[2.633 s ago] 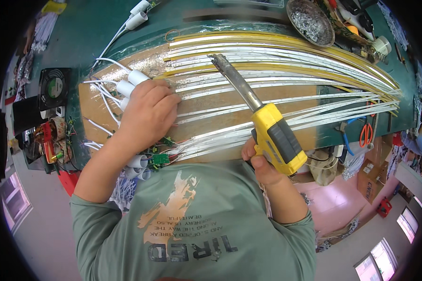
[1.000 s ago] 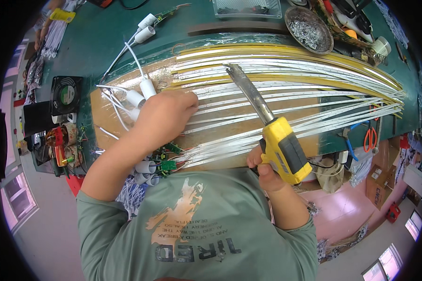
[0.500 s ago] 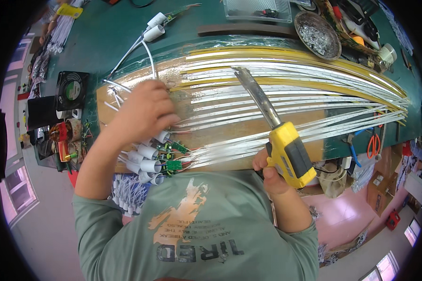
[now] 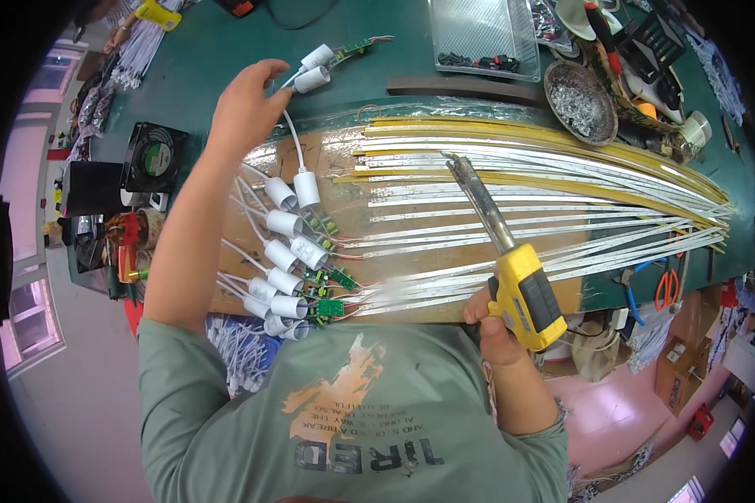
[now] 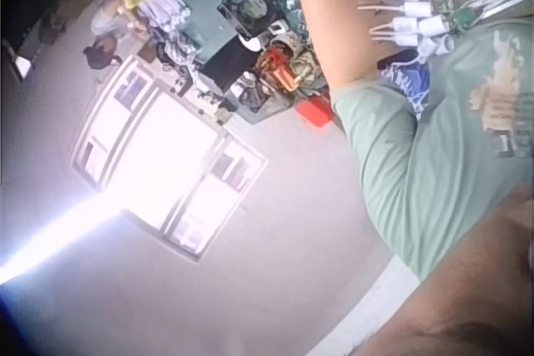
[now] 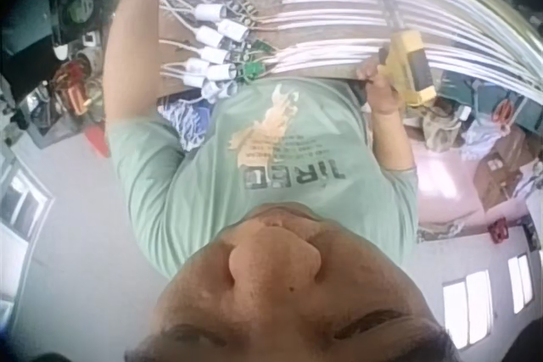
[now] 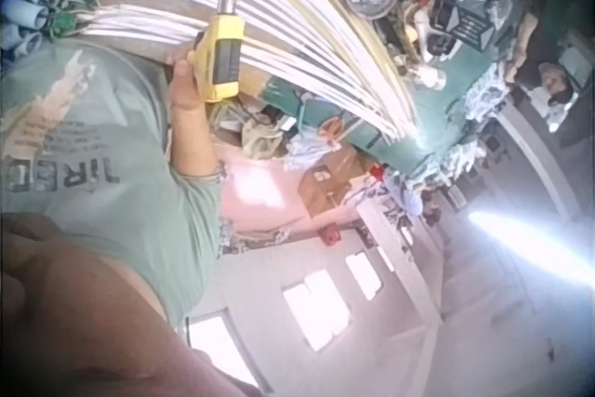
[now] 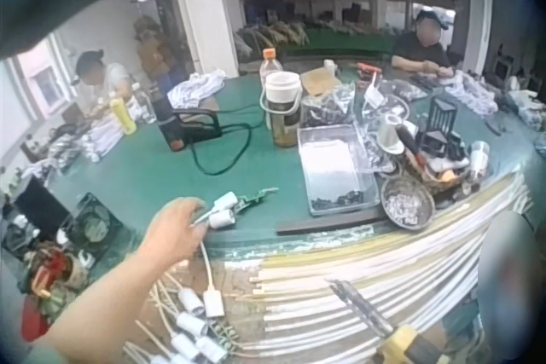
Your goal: The person assembles electronic components onto LED strips at a factory workbench using a handheld heat or glue tool.
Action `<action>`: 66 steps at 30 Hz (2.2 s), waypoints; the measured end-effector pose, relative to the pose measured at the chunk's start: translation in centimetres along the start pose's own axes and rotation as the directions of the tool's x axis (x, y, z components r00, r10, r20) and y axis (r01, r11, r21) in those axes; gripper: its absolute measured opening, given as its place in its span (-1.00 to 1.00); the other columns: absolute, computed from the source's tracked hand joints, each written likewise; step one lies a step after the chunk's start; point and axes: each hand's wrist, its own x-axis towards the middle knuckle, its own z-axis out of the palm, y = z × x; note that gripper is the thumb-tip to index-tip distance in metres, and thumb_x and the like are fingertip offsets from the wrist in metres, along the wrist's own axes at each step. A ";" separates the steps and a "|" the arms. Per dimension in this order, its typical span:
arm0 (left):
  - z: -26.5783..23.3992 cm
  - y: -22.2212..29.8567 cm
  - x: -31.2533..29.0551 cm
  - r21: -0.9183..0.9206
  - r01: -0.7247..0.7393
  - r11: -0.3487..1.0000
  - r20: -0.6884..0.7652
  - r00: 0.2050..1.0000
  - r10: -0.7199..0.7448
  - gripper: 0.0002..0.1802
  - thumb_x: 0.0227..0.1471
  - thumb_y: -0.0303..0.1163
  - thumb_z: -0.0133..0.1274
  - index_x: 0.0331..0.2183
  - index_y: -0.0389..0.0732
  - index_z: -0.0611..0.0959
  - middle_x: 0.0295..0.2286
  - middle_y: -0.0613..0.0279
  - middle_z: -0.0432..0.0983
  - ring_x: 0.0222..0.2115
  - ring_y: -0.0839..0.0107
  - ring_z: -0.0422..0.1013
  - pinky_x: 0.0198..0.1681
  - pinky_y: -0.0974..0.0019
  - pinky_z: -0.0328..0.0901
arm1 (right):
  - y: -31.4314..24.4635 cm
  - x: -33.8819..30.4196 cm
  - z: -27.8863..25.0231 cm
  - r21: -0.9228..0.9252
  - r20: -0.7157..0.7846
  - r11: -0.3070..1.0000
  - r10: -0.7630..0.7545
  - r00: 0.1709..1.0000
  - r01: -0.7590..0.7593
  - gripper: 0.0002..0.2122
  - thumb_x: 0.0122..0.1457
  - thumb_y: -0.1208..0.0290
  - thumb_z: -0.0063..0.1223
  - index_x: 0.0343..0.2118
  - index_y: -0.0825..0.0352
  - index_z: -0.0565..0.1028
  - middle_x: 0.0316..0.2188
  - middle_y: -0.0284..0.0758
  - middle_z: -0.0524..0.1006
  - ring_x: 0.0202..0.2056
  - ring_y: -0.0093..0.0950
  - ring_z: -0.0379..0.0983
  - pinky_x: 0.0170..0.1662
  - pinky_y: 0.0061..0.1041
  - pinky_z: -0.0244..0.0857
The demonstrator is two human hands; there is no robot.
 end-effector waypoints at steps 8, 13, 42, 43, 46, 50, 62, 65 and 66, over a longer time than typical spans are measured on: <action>2.5 -1.7 2.1 0.209 -0.141 0.968 0.020 0.990 0.140 -0.60 -0.15 -0.21 0.22 -0.20 -0.15 0.66 -0.31 0.12 0.54 -0.22 0.13 0.47 -0.11 0.11 0.36 | 0.2 0.1 -0.1 -0.011 0.063 0.999 -0.048 0.997 0.048 -0.33 0.13 0.19 0.26 0.17 0.46 0.20 -0.48 -0.39 0.35 -0.47 -0.54 0.28 -0.41 -0.50 0.28; -2.7 2.8 1.6 -0.070 -0.077 0.995 -0.068 0.995 0.073 -0.65 -0.09 -0.31 0.22 -0.20 -0.17 0.61 -0.22 0.13 0.53 -0.14 0.12 0.44 -0.05 0.16 0.33 | 0.1 0.0 -0.3 -0.004 0.038 0.999 -0.034 0.999 0.034 -0.32 0.12 0.17 0.26 0.17 0.43 0.20 -0.49 -0.41 0.33 -0.48 -0.55 0.26 -0.42 -0.51 0.26; 0.9 5.1 -6.4 -0.150 -0.283 0.947 0.288 0.904 0.316 -0.90 -0.04 -0.39 0.16 -0.42 -0.19 0.67 -0.39 0.16 0.56 -0.22 0.15 0.44 -0.09 0.08 0.29 | -0.4 0.0 0.1 -0.003 0.022 1.000 0.016 1.000 -0.016 -0.26 0.07 0.08 0.31 0.20 0.36 0.20 -0.53 -0.42 0.34 -0.50 -0.53 0.30 -0.45 -0.50 0.26; 0.7 5.4 -6.9 -0.155 -0.282 0.947 0.293 0.902 0.317 -0.90 -0.04 -0.39 0.16 -0.42 -0.19 0.67 -0.39 0.16 0.56 -0.22 0.15 0.44 -0.09 0.08 0.29 | -0.4 0.1 0.2 -0.015 0.031 1.000 0.012 0.999 -0.011 -0.27 0.07 0.08 0.31 0.19 0.36 0.21 -0.53 -0.42 0.33 -0.50 -0.53 0.30 -0.45 -0.50 0.26; 0.1 6.7 -8.3 -0.162 -0.343 0.925 0.233 0.898 0.373 -0.90 -0.04 -0.39 0.17 -0.41 -0.19 0.65 -0.38 0.16 0.54 -0.23 0.16 0.44 -0.09 0.12 0.29 | -0.4 0.0 0.1 -0.011 0.024 1.000 0.025 0.999 -0.025 -0.27 0.07 0.09 0.31 0.19 0.36 0.22 -0.54 -0.43 0.33 -0.51 -0.54 0.30 -0.45 -0.50 0.26; 0.0 6.8 -9.6 -0.072 -0.477 0.876 0.261 0.839 0.478 -0.88 -0.07 -0.42 0.17 -0.40 -0.20 0.63 -0.32 0.19 0.52 -0.19 0.16 0.42 -0.08 0.15 0.29 | -0.6 0.3 0.4 -0.042 0.028 0.999 0.026 0.999 -0.025 -0.29 0.07 0.09 0.31 0.18 0.36 0.23 -0.55 -0.44 0.34 -0.52 -0.54 0.31 -0.46 -0.51 0.26; -0.4 6.8 -9.2 0.001 -0.539 0.842 0.491 0.734 0.469 -0.88 -0.10 -0.46 0.15 -0.41 -0.22 0.60 -0.33 0.22 0.48 -0.21 0.20 0.40 -0.09 0.17 0.28 | -0.8 0.1 0.6 -0.077 0.010 0.997 0.023 1.000 -0.022 -0.29 0.05 0.12 0.33 0.16 0.39 0.25 -0.56 -0.43 0.35 -0.53 -0.54 0.33 -0.49 -0.51 0.28; -0.2 7.0 -9.3 -0.052 -0.525 0.850 0.475 0.736 0.483 -0.87 -0.11 -0.46 0.14 -0.40 -0.22 0.60 -0.32 0.22 0.49 -0.19 0.20 0.40 -0.09 0.16 0.28 | -0.7 -0.3 0.4 -0.052 0.011 0.998 0.042 0.999 -0.041 -0.29 0.05 0.13 0.34 0.15 0.39 0.25 -0.56 -0.43 0.35 -0.53 -0.53 0.33 -0.48 -0.52 0.28; -0.1 7.0 -9.4 -0.112 -0.503 0.857 0.444 0.746 0.496 -0.87 -0.11 -0.47 0.14 -0.39 -0.21 0.59 -0.31 0.22 0.49 -0.19 0.20 0.41 -0.08 0.16 0.28 | -0.9 -0.4 0.5 -0.066 0.024 0.996 0.055 0.998 -0.053 -0.30 0.05 0.12 0.34 0.15 0.39 0.25 -0.55 -0.43 0.36 -0.53 -0.53 0.32 -0.47 -0.52 0.27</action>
